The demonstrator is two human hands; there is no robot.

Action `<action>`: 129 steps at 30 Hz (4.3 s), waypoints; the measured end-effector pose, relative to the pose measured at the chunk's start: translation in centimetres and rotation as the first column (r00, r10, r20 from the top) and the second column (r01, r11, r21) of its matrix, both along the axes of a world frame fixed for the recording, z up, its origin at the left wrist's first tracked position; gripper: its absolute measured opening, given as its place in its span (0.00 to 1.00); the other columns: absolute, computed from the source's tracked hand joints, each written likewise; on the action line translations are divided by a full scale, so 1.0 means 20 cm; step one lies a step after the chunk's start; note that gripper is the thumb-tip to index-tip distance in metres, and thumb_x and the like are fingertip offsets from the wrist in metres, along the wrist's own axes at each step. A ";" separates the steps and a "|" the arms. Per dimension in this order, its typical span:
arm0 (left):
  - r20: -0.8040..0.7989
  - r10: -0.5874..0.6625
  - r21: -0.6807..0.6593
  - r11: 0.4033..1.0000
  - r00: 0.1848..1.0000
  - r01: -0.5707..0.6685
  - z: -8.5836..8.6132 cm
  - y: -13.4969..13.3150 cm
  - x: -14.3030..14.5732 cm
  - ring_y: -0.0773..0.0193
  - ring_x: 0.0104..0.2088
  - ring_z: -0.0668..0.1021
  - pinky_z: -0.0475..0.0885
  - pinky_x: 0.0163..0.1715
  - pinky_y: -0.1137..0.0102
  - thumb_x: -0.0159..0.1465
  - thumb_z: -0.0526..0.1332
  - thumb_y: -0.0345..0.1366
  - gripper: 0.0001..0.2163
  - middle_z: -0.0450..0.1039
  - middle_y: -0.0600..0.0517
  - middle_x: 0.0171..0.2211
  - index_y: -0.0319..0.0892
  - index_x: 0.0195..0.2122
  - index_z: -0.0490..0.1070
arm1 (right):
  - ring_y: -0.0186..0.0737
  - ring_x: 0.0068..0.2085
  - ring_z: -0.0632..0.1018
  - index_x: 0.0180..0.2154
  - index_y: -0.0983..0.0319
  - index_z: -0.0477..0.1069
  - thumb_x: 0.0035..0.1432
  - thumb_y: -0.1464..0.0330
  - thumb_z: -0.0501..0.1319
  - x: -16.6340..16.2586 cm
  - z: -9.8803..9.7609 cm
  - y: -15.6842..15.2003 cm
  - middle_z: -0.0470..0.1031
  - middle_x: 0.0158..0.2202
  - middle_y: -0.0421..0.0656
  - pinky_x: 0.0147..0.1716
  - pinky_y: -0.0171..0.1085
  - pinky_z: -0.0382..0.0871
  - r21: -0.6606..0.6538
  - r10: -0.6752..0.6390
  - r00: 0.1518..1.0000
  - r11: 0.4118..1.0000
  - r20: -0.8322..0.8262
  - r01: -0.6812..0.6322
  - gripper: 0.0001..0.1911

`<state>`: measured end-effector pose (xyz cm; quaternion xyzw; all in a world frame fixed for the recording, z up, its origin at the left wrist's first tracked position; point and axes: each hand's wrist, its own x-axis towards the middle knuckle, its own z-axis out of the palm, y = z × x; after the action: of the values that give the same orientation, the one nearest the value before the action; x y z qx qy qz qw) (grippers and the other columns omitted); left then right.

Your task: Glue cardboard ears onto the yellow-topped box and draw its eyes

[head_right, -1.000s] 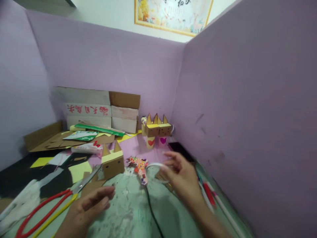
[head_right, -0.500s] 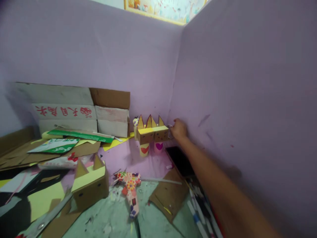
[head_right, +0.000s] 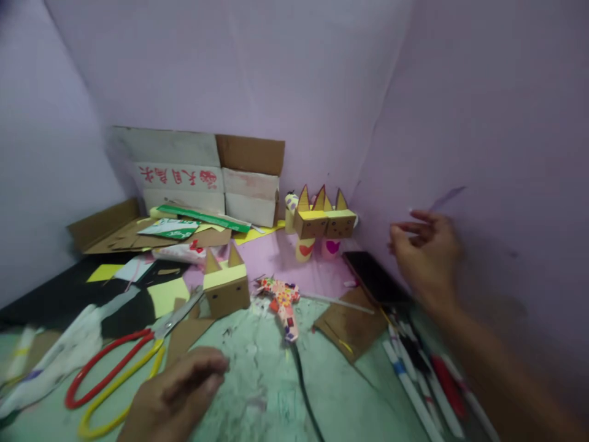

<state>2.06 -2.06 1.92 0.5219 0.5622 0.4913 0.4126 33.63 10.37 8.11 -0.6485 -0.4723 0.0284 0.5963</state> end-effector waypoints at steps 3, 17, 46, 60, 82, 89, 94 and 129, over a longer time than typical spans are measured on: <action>-0.023 -0.018 -0.024 1.000 1.000 0.017 0.08 -0.01 0.01 0.58 0.30 0.76 0.71 0.31 0.69 0.50 0.62 0.38 0.06 0.77 0.49 0.27 0.43 0.26 0.76 | 0.35 0.20 0.72 0.40 0.57 0.67 0.45 0.60 0.67 -0.29 -0.01 -0.27 0.74 0.30 0.43 0.19 0.36 0.67 0.063 0.242 0.925 0.970 -0.293 -0.234 0.20; 0.014 0.129 0.049 0.990 0.992 -0.129 0.06 0.07 -0.09 0.67 0.21 0.71 0.68 0.22 0.73 0.50 0.62 0.34 0.08 0.72 0.53 0.22 0.38 0.31 0.73 | 0.24 0.14 0.68 0.29 0.64 0.72 0.47 0.61 0.68 -0.92 -0.34 -0.58 0.74 0.24 0.38 0.11 0.24 0.61 0.209 0.416 0.021 0.499 -0.909 -0.841 0.13; 0.304 -0.091 -0.273 0.945 0.948 0.178 0.05 0.06 -0.03 0.70 0.18 0.71 0.66 0.19 0.75 0.43 0.67 0.34 0.06 0.74 0.50 0.18 0.36 0.20 0.74 | 0.27 0.18 0.71 0.26 0.66 0.73 0.43 0.57 0.68 -0.91 -0.36 -0.59 0.76 0.27 0.42 0.14 0.26 0.67 -0.072 0.428 0.292 0.460 -0.855 -0.885 0.17; 0.039 -0.080 -0.227 0.970 0.996 0.087 0.06 0.04 -0.03 0.70 0.20 0.68 0.62 0.19 0.76 0.44 0.62 0.35 0.06 0.71 0.54 0.17 0.37 0.19 0.71 | 0.28 0.16 0.68 0.26 0.65 0.73 0.46 0.59 0.64 -0.92 -0.35 -0.60 0.70 0.18 0.38 0.15 0.29 0.62 -0.238 0.520 0.513 0.506 -0.683 -0.829 0.14; -0.175 -0.162 0.096 0.979 0.971 0.180 0.03 0.01 -0.02 0.68 0.23 0.71 0.65 0.22 0.75 0.52 0.58 0.33 0.06 0.72 0.51 0.21 0.38 0.22 0.73 | 0.29 0.16 0.64 0.24 0.64 0.71 0.50 0.68 0.60 -0.89 -0.36 -0.62 0.66 0.15 0.37 0.14 0.29 0.56 -0.256 0.674 0.703 0.655 -0.226 -0.711 0.07; 0.186 -0.134 -0.165 0.972 0.973 0.165 0.06 0.01 -0.01 0.71 0.19 0.70 0.66 0.19 0.77 0.47 0.64 0.36 0.11 0.70 0.55 0.20 0.38 0.30 0.72 | 0.32 0.25 0.75 0.30 0.64 0.71 0.52 0.78 0.60 -0.84 -0.39 -0.60 0.75 0.27 0.43 0.24 0.30 0.68 0.009 0.618 0.663 0.729 0.423 -0.685 0.04; 0.436 -0.122 -0.326 0.902 0.892 0.283 0.05 0.04 -0.03 0.74 0.12 0.66 0.59 0.11 0.80 0.45 0.64 0.37 0.08 0.66 0.57 0.13 0.38 0.21 0.69 | 0.35 0.27 0.78 0.30 0.63 0.72 0.52 0.77 0.60 -0.82 -0.38 -0.59 0.78 0.28 0.42 0.26 0.31 0.69 0.038 0.444 0.552 0.754 0.706 -0.656 0.05; 0.055 -0.141 -0.282 0.948 0.988 0.151 0.12 0.03 -0.03 0.72 0.14 0.62 0.56 0.15 0.75 0.43 0.61 0.33 0.05 0.62 0.57 0.09 0.39 0.14 0.72 | 0.34 0.23 0.76 0.33 0.63 0.74 0.53 0.76 0.58 -0.85 -0.37 -0.62 0.77 0.28 0.43 0.22 0.32 0.69 -0.131 0.704 0.607 0.685 0.369 -0.716 0.07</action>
<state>1.53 -1.38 4.26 0.4888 0.5799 0.3821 0.5280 16.73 -2.02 0.69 -0.3906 -0.7994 0.1257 0.4389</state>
